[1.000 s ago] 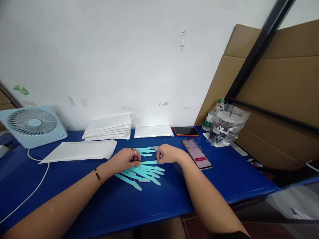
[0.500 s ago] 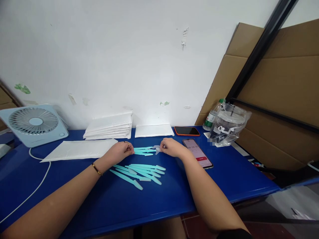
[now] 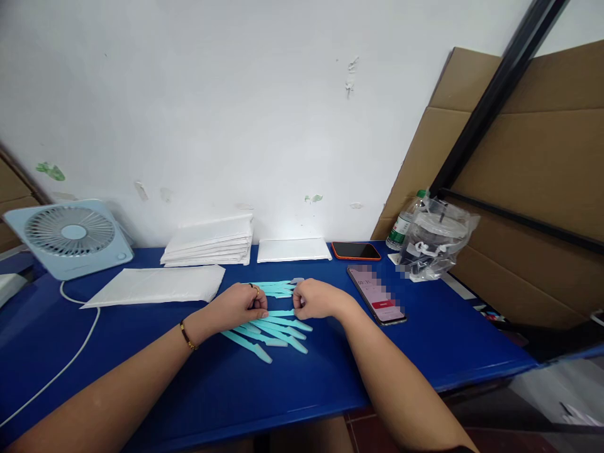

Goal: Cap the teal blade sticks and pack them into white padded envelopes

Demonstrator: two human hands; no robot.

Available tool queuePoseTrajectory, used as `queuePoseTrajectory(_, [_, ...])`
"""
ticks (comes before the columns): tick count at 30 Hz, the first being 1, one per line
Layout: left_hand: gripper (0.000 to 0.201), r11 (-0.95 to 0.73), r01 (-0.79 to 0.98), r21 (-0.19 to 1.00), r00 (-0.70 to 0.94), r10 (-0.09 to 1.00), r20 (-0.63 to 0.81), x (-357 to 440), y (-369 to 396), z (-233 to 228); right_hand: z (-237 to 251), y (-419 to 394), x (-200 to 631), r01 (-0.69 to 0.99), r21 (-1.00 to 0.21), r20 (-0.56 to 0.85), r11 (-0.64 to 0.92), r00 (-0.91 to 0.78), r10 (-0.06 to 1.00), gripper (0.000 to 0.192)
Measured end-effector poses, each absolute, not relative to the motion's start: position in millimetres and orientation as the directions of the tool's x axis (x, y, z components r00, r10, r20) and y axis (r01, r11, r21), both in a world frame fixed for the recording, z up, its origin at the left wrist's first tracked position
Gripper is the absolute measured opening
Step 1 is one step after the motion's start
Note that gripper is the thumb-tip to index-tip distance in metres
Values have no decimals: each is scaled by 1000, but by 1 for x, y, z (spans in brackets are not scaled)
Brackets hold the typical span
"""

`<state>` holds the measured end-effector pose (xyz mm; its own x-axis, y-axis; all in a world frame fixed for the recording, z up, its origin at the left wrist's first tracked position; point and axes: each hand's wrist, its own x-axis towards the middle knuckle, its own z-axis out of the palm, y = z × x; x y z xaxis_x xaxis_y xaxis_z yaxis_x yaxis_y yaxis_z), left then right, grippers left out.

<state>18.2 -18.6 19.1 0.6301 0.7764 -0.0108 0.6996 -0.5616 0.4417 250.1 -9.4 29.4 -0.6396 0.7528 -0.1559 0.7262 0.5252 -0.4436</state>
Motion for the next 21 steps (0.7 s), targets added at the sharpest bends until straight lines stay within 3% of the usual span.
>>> queuePoseTrajectory(8, [24, -548, 720, 426, 598, 801, 20, 17, -16, 13, 32, -9, 250, 750, -397, -133, 529, -617, 775, 10])
queuePoseTrajectory(15, [20, -527, 786, 323, 521, 846, 111, 8, 0, 15, 26, 9, 259, 683, -543, -10, 488, -587, 810, 10])
queuePoseTrajectory(21, [15, -476, 825, 305, 457, 879, 137, -2, 6, 17, 23, 16, 268, 727, -567, 29, 388, -453, 891, 15])
